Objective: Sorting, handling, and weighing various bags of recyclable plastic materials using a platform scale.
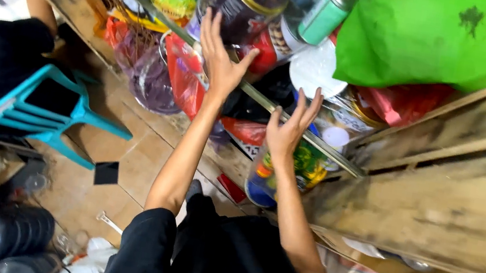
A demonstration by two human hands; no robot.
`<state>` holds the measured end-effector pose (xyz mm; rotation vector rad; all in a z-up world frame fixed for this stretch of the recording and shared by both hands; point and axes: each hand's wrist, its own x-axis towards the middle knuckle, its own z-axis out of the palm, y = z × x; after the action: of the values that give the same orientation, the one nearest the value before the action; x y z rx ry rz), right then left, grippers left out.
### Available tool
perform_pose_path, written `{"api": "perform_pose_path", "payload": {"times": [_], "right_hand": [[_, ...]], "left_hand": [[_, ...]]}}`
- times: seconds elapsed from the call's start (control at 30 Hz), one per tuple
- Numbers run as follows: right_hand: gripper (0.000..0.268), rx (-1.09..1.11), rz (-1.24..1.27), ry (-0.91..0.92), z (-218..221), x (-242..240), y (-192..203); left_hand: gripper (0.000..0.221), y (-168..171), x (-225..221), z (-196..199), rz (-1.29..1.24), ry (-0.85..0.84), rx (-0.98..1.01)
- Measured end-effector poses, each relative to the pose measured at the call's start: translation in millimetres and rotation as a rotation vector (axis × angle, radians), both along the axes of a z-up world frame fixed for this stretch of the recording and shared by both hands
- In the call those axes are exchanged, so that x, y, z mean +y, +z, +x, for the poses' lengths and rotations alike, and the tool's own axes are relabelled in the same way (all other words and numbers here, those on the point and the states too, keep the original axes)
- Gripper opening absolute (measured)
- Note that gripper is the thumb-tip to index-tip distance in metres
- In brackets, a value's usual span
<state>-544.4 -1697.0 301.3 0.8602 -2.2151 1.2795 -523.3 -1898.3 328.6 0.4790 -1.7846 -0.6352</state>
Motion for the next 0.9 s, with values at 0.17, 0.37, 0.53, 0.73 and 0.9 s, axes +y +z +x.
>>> {"api": "perform_pose_path", "payload": {"times": [0.17, 0.37, 0.53, 0.73, 0.9], "right_hand": [[0.071, 0.039, -0.044, 0.009, -19.2, -51.4, 12.6], [0.085, 0.118, -0.052, -0.011, -60.0, -102.8, 18.0], [0.105, 0.181, 0.019, -0.036, -59.6, -124.0, 26.3], [0.111, 0.172, 0.076, -0.060, -59.5, -124.1, 23.0], [0.108, 0.215, 0.051, -0.056, -64.9, -120.2, 31.2]], "left_hand": [[0.108, 0.8, -45.2, -9.3, -0.019, -0.060, -0.150], [0.124, 17.1, -81.6, -5.5, -0.048, -0.238, -0.153], [0.129, 23.0, -89.7, -5.4, -0.022, -0.280, -0.180], [0.127, 29.3, -94.0, -2.6, -0.002, -0.266, -0.231], [0.128, 21.1, -103.8, -0.9, 0.052, -0.309, -0.162]]}}
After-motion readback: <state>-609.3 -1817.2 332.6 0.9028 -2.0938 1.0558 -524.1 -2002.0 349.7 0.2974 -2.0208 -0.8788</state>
